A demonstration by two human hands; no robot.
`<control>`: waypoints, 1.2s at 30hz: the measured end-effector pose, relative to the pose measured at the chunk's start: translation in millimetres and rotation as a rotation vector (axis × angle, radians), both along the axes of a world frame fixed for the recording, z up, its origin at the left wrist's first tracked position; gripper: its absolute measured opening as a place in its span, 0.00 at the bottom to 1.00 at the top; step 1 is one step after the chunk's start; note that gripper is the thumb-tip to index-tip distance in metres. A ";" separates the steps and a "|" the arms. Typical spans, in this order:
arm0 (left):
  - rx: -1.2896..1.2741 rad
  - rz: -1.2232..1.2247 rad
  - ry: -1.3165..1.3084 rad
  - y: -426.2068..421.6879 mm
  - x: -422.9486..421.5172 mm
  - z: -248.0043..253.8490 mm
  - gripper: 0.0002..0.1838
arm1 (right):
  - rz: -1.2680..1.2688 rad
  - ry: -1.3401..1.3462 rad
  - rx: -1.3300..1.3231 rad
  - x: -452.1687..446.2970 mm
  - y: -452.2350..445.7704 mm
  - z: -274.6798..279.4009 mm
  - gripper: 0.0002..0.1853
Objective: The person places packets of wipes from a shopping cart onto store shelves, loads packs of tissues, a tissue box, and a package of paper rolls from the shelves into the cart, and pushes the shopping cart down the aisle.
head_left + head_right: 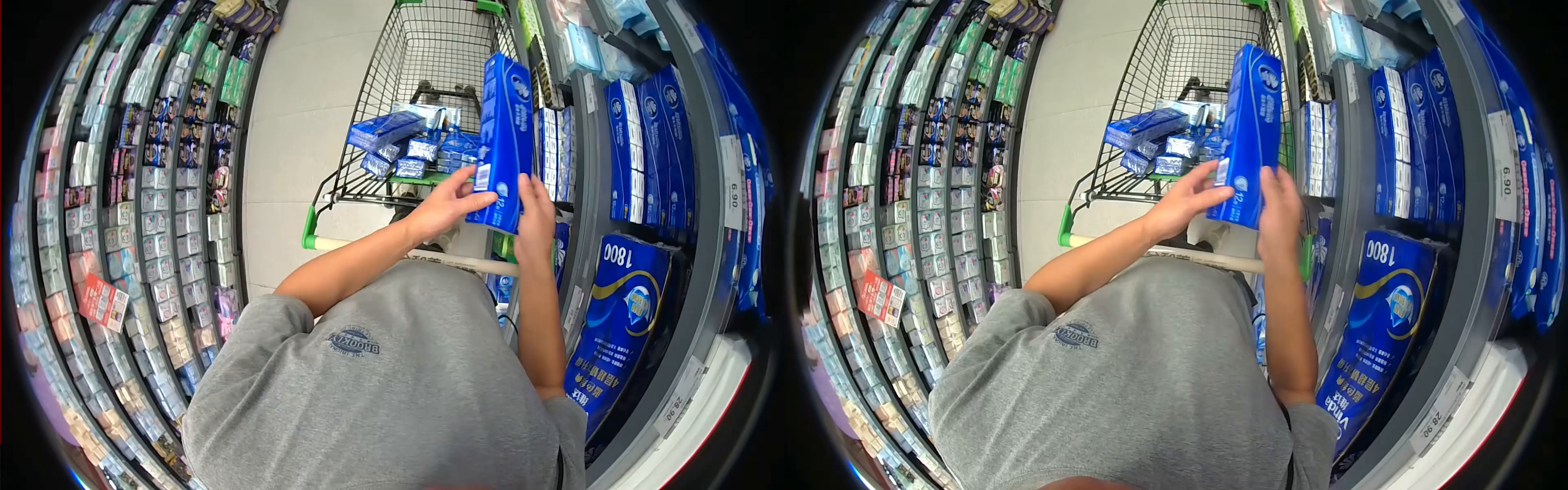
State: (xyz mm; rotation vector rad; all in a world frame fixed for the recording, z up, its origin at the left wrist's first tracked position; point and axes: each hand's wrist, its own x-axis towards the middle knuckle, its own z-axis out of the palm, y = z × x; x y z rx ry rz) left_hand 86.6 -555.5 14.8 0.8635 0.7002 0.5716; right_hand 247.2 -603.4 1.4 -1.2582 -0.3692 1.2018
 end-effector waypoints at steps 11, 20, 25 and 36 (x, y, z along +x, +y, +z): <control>-0.285 0.121 -0.019 18.6 -34.9 -25.8 0.27 | 0.217 -0.324 -0.074 1.5 -15.3 -31.2 0.19; -0.355 0.154 -0.017 45.3 -43.1 -53.2 0.15 | 0.279 -1.344 -0.165 19.5 -39.7 -57.1 0.15; -0.423 0.072 0.058 68.3 -30.8 -62.0 0.24 | 0.402 -1.553 -0.113 15.0 -56.3 -78.9 0.19; -0.586 -0.123 0.240 111.0 4.5 -168.3 0.27 | 0.415 -1.583 -0.199 2.5 -55.2 -75.4 0.19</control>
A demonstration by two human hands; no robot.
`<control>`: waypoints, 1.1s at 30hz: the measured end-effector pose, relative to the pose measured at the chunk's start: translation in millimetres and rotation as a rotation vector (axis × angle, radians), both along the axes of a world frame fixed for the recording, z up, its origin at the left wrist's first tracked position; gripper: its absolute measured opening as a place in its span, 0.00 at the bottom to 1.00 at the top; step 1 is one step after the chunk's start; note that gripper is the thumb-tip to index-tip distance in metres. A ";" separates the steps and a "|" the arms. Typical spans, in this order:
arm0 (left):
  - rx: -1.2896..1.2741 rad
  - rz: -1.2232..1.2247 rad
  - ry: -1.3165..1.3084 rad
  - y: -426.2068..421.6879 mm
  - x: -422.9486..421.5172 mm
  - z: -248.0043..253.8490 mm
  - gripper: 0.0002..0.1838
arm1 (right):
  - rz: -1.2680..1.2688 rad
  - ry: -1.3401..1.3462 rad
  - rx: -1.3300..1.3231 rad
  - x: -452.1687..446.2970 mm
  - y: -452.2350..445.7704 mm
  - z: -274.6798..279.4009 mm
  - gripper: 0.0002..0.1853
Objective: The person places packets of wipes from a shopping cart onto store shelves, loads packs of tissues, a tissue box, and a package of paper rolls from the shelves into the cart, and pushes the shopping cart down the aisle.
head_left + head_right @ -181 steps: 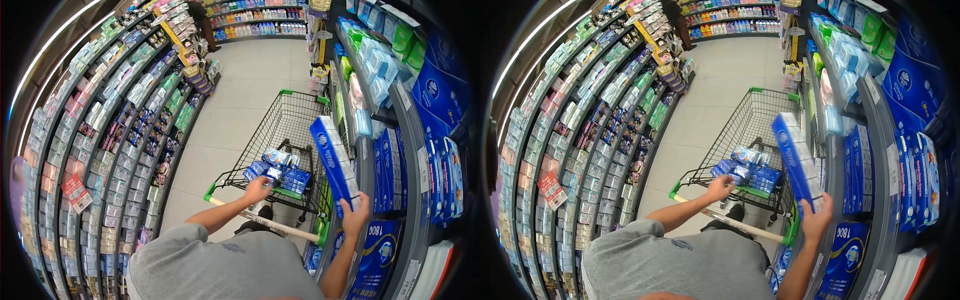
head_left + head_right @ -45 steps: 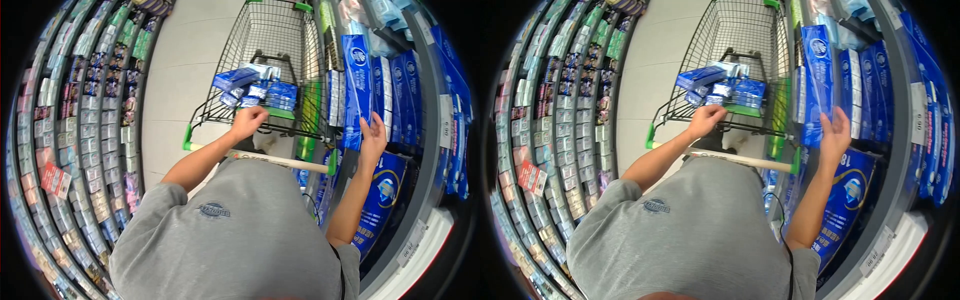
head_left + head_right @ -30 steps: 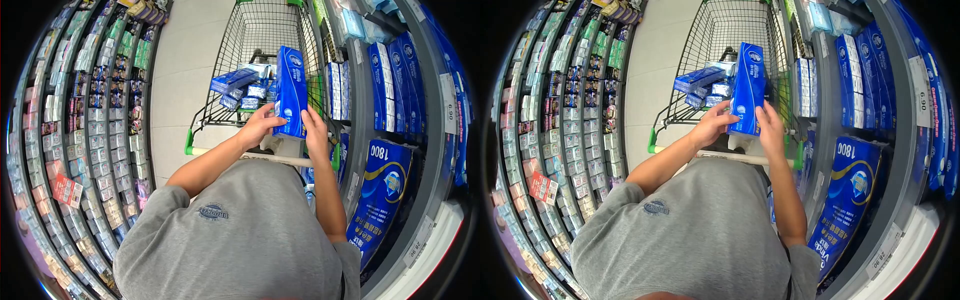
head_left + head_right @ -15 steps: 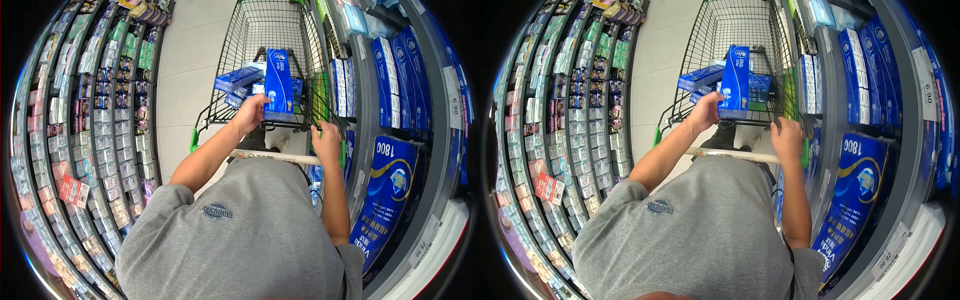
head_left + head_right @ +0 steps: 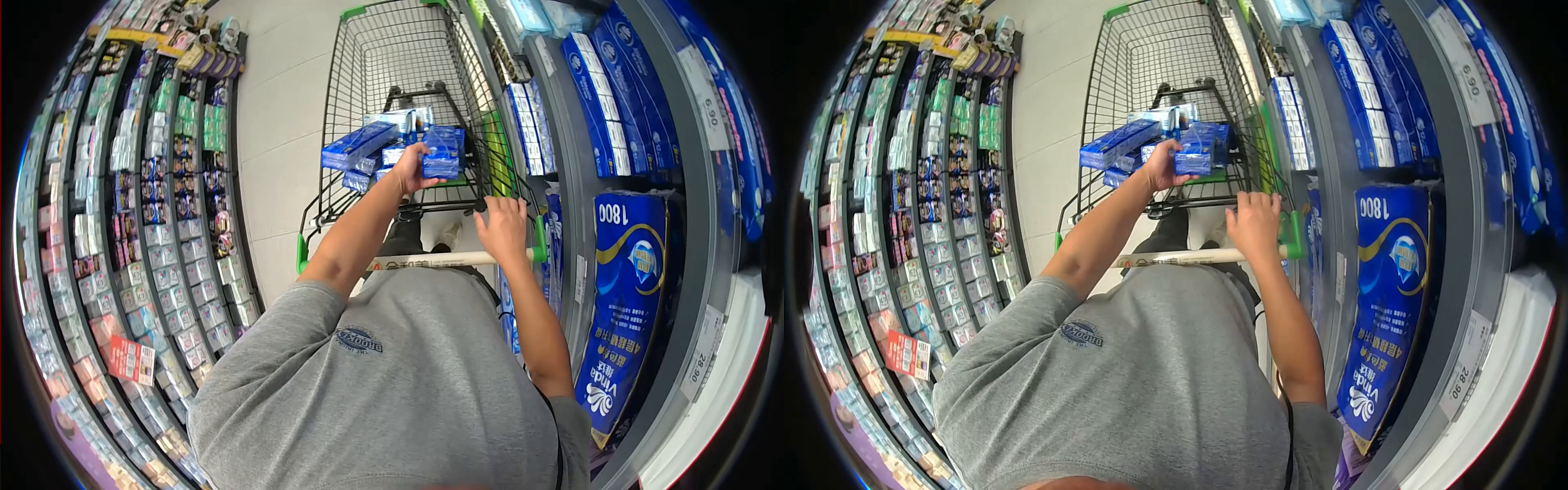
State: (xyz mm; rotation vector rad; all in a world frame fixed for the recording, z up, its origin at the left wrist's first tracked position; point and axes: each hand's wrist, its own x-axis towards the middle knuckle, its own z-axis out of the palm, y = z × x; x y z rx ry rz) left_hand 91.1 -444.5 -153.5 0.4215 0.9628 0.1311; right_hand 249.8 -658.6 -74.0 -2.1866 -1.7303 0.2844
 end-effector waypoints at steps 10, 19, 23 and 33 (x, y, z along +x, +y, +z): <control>0.212 0.113 0.343 -13.5 -13.5 -45.1 0.11 | -0.015 0.040 0.009 -9.0 -3.6 -3.8 0.18; 0.947 -0.379 0.405 -66.9 -58.1 47.1 0.13 | -0.014 0.065 0.035 -12.6 0.0 -7.4 0.18; 1.102 -0.318 0.490 -86.1 -76.7 64.3 0.14 | -0.005 0.105 0.019 -10.7 1.4 -6.4 0.18; 1.057 -0.414 0.508 -79.7 -69.0 59.2 0.14 | -0.100 0.396 0.369 34.5 17.7 4.5 0.16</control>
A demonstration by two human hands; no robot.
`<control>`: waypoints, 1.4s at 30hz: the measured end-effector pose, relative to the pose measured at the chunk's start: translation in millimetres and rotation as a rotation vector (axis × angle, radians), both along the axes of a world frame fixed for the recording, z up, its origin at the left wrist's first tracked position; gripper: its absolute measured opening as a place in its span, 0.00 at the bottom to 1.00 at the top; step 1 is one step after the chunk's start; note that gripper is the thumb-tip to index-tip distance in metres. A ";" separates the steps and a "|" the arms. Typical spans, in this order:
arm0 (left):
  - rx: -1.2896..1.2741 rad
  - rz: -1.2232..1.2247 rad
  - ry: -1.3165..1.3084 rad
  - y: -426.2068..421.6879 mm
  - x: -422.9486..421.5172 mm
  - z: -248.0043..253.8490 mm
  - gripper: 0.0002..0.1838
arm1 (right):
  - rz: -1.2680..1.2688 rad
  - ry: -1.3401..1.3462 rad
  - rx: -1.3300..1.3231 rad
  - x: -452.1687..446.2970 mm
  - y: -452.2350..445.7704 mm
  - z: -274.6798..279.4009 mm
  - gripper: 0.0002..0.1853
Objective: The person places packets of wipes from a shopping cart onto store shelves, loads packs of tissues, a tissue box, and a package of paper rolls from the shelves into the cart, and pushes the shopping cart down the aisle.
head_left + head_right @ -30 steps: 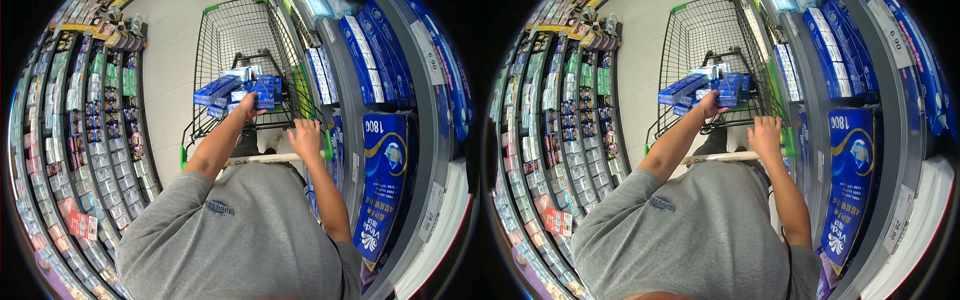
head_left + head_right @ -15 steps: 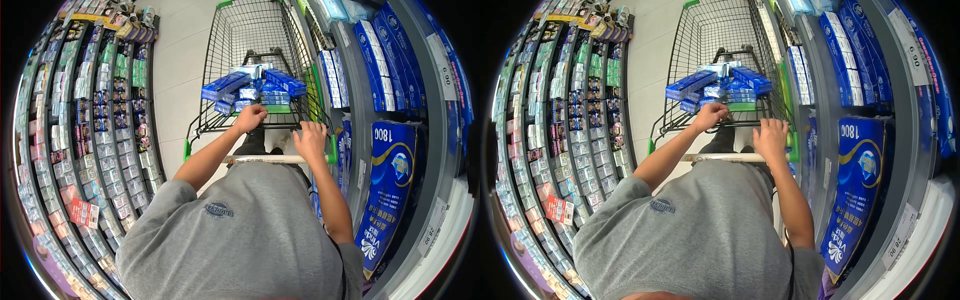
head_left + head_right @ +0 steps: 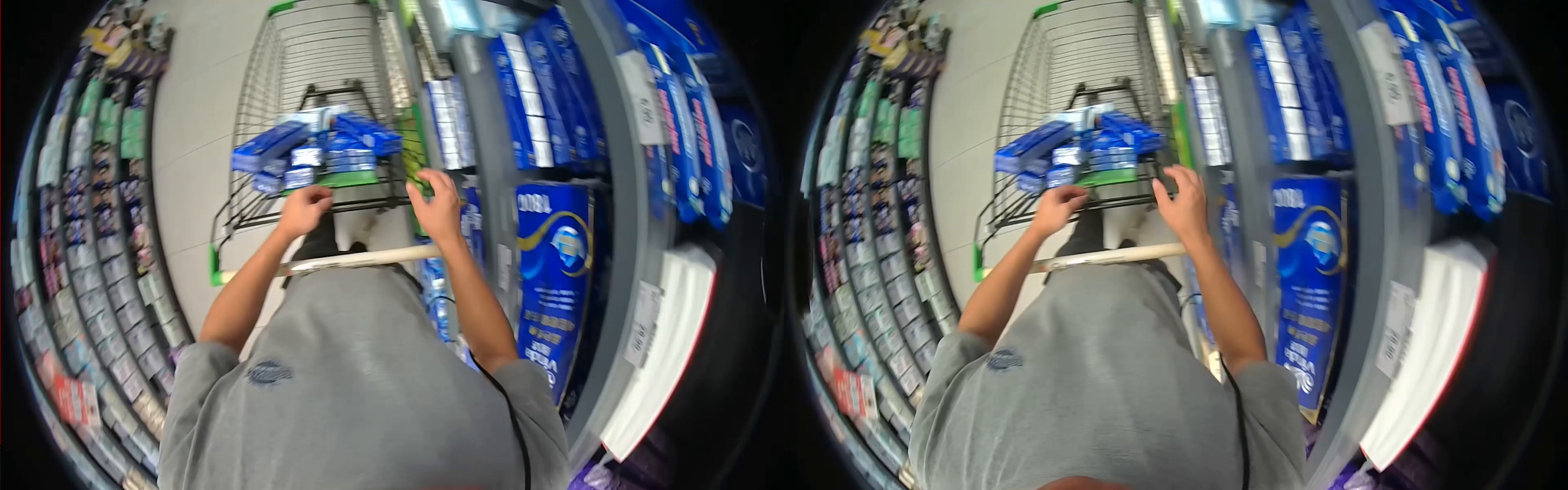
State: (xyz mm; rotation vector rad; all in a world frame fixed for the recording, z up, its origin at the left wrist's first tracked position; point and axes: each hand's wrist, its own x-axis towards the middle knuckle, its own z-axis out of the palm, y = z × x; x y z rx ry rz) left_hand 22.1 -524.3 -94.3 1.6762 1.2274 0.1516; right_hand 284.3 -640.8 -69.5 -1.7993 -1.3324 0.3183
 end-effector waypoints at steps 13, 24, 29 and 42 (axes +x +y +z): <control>0.022 0.087 -0.091 -1.8 -8.1 -16.0 0.14 | -0.664 -0.525 -0.521 121.0 50.7 78.1 0.30; 0.057 0.088 -0.094 -3.1 -10.2 -15.2 0.16 | -0.692 -0.660 -0.516 134.3 48.2 63.1 0.28; 0.007 0.082 -0.083 -1.7 -10.6 -21.2 0.15 | -0.580 -0.617 -0.555 141.9 44.2 65.9 0.26; 0.038 0.065 -0.043 -0.3 -9.8 -14.6 0.15 | -0.675 -0.260 -0.255 111.8 44.0 132.3 0.30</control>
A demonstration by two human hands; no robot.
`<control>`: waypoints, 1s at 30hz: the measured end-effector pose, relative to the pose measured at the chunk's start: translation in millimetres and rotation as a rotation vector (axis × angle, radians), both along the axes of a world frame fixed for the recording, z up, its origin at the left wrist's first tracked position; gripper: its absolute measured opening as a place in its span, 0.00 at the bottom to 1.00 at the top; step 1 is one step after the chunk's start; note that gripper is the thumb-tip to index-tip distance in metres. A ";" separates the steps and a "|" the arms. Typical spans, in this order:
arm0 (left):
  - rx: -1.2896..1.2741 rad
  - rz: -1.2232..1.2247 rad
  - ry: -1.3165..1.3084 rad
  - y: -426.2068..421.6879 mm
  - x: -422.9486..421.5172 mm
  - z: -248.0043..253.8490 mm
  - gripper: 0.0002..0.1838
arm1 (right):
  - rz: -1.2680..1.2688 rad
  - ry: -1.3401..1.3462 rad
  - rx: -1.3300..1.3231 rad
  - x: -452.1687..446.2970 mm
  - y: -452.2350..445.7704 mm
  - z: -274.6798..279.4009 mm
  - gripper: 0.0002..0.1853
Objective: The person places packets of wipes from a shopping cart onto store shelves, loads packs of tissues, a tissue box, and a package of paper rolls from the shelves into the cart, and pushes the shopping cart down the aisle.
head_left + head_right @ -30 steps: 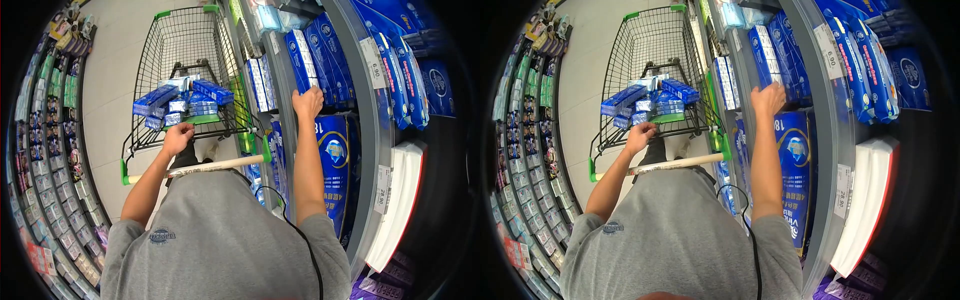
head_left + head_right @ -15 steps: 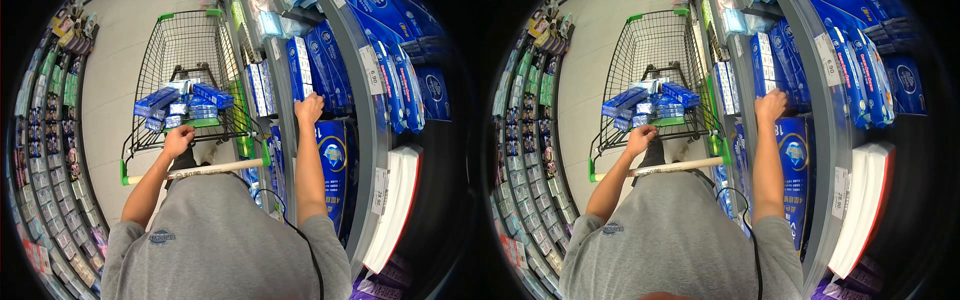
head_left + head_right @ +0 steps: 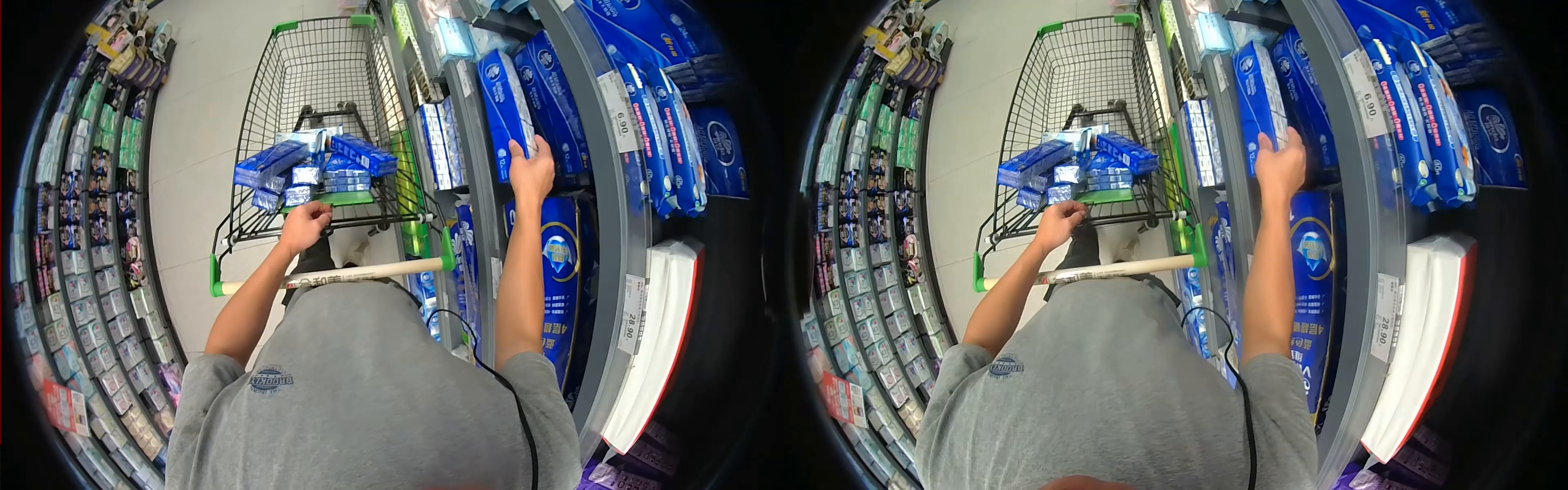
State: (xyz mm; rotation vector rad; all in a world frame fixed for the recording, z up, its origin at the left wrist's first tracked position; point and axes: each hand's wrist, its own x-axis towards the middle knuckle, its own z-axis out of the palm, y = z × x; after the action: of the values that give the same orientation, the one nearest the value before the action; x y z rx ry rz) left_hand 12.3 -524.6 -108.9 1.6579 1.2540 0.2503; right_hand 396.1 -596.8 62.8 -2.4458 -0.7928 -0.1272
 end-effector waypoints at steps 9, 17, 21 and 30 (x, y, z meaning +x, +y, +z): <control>-0.203 -0.125 -0.501 -20.2 55.3 75.4 0.27 | 0.295 1.258 0.651 -117.8 -32.2 -55.9 0.27; -0.896 0.409 -0.634 -29.0 79.2 88.5 0.21 | 0.530 1.253 0.290 -164.1 -28.8 -78.3 0.28; -0.981 0.396 -0.571 -0.9 70.5 66.8 0.22 | 0.645 0.798 0.052 -152.3 -50.8 -100.9 0.23; -0.720 0.424 -0.268 63.4 72.0 30.2 0.20 | 0.648 0.287 -0.058 -144.4 -78.4 -136.0 0.16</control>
State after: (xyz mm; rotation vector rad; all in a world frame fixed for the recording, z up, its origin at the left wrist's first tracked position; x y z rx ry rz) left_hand 84.4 -461.2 -78.7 0.7165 1.2758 0.2293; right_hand 251.8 -675.2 -73.3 -2.0671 -1.4083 0.4817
